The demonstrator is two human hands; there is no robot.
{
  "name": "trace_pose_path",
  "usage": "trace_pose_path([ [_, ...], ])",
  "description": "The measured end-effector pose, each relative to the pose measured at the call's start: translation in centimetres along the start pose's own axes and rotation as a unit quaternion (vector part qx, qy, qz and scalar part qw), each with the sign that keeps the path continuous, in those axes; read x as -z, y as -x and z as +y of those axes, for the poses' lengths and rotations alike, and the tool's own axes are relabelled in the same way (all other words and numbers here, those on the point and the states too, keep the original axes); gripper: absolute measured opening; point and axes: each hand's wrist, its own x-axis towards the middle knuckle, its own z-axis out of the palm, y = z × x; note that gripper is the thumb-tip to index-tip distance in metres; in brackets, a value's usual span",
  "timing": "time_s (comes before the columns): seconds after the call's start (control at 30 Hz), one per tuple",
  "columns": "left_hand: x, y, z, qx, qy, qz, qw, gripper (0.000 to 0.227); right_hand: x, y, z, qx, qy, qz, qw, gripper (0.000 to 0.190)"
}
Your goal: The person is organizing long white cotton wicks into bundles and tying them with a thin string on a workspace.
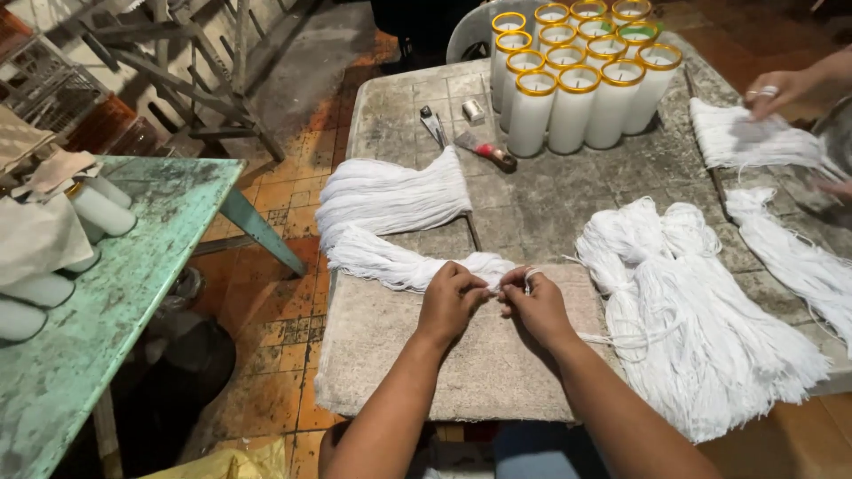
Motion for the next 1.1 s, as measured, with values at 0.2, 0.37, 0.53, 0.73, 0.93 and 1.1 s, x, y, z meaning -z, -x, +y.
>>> trace_pose_path([
  [0.2,0.1,0.0,-0.1,-0.012,0.021,0.017,1.000,0.009,0.0,-0.1,-0.6,-0.020,0.077,-0.027,0.996,0.013],
  [0.37,0.1,-0.1,-0.6,-0.011,0.055,0.035,0.998,0.012,0.1,-0.5,0.0,-0.020,0.073,-0.038,0.996,0.016],
  [0.53,0.0,0.1,-0.6,-0.014,0.067,0.034,0.997,0.012,-0.4,0.3,-0.2,0.035,0.094,-0.022,0.995,0.016],
  [0.73,-0.1,0.0,-0.4,-0.034,0.056,0.034,0.997,0.011,-0.6,1.0,-1.0,0.104,0.208,-0.034,0.972,0.016],
  [0.93,0.0,0.1,-0.4,-0.045,0.050,0.037,0.997,0.011,-0.8,0.7,-1.3,0.110,0.289,-0.035,0.950,0.017],
  [1.1,-0.1,0.0,-0.6,-0.054,0.046,0.038,0.997,0.011,-1.1,1.8,-2.6,0.099,0.315,-0.031,0.943,0.014],
])
